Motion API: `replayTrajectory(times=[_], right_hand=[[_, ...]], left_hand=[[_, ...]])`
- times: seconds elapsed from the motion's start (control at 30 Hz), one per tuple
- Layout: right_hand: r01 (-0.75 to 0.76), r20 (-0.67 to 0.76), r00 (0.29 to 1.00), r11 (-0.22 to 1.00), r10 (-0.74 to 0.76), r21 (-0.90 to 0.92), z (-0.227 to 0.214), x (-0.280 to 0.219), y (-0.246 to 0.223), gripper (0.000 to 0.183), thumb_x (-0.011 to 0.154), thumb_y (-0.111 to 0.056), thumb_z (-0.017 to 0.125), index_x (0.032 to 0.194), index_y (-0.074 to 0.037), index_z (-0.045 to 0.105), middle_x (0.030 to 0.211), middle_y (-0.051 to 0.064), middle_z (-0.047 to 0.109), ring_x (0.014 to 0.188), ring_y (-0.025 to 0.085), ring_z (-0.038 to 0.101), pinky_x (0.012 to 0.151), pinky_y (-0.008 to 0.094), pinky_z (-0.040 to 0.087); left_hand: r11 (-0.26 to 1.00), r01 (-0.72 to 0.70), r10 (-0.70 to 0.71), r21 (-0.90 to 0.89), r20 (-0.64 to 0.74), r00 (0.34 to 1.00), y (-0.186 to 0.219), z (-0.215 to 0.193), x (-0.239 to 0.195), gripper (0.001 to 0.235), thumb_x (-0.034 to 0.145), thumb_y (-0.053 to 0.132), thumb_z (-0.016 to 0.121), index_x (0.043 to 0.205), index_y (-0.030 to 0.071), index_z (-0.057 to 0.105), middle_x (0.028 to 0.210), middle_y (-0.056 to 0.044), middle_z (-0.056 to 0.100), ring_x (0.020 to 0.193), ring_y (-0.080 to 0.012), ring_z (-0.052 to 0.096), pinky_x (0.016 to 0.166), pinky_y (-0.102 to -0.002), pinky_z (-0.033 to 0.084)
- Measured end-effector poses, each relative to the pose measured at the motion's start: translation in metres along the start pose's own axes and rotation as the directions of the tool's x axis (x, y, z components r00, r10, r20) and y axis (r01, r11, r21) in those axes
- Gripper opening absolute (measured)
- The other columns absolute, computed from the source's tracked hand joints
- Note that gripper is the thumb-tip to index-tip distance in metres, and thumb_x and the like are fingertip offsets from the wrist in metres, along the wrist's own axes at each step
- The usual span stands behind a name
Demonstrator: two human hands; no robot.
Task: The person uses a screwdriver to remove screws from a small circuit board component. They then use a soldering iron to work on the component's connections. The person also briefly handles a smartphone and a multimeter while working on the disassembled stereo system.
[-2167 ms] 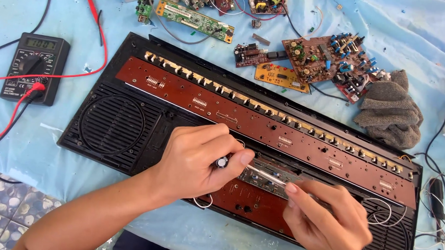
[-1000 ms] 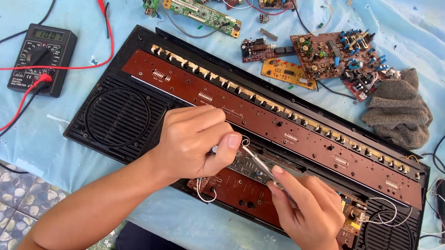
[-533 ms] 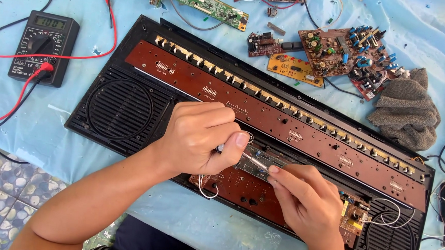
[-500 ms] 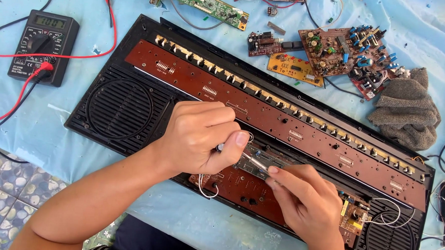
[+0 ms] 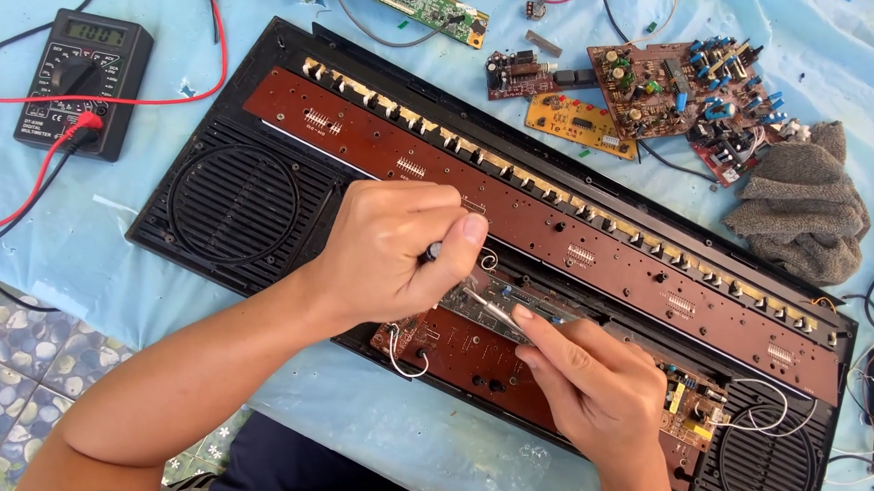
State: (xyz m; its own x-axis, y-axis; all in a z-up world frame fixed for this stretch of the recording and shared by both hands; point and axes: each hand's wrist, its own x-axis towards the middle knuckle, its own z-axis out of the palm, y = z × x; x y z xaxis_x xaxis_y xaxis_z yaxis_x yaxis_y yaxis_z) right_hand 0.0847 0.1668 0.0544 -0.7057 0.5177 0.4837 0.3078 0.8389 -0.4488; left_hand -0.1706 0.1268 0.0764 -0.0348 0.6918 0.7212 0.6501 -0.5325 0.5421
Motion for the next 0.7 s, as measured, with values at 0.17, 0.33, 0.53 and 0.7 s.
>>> replayTrajectory(times=[0.17,0.33,0.53,0.7], right_hand=[[0.062,-0.025,0.998,0.998,-0.062,-0.027,0.0039,0.0007,-0.0013,0.029,0.101,-0.018,0.071,0.13,-0.018,0.069,0.08,-0.001,0.06,0.058,0.013,0.036,0.049,0.026,0.028],[0.024,-0.095,0.995,0.997,-0.031,-0.07,0.0037,0.0006,-0.0018,0.024,0.099,-0.013,0.071,0.123,-0.015,0.073,0.08,0.002,0.062,0.057,0.013,0.04,0.049,0.026,0.029],[0.06,-0.091,0.994,0.996,-0.066,-0.066,0.0021,0.0033,0.0,0.024,0.098,-0.009,0.074,0.121,-0.014,0.074,0.081,0.001,0.063,0.058,0.013,0.047,0.051,0.025,0.036],[0.129,-0.105,0.984,0.983,-0.143,-0.13,0.0023,0.0064,0.0007,0.027,0.097,-0.003,0.078,0.123,-0.011,0.073,0.082,0.005,0.064,0.059,0.015,0.051,0.05,0.026,0.04]], left_hand=[[0.998,0.007,-0.007,0.054,-0.001,1.0,-0.0029,-0.0022,-0.0012,0.044,0.107,0.012,0.046,0.064,0.006,0.051,0.059,-0.004,0.036,0.049,-0.0206,0.032,0.046,-0.037,0.025],[0.998,-0.007,0.008,0.061,-0.018,1.0,-0.0033,-0.0013,-0.0016,0.042,0.106,0.011,0.047,0.064,0.005,0.047,0.06,-0.004,0.033,0.05,-0.021,0.029,0.047,-0.037,0.024],[0.998,-0.04,0.041,0.055,-0.021,0.999,-0.0021,-0.0013,-0.0014,0.037,0.106,0.009,0.047,0.07,0.005,0.057,0.062,-0.004,0.037,0.052,-0.0223,0.033,0.048,-0.037,0.027],[0.998,-0.037,0.037,0.043,-0.004,0.999,-0.0007,0.0012,-0.0029,0.042,0.106,0.011,0.047,0.064,0.006,0.05,0.06,-0.004,0.034,0.051,-0.021,0.031,0.047,-0.037,0.023]])
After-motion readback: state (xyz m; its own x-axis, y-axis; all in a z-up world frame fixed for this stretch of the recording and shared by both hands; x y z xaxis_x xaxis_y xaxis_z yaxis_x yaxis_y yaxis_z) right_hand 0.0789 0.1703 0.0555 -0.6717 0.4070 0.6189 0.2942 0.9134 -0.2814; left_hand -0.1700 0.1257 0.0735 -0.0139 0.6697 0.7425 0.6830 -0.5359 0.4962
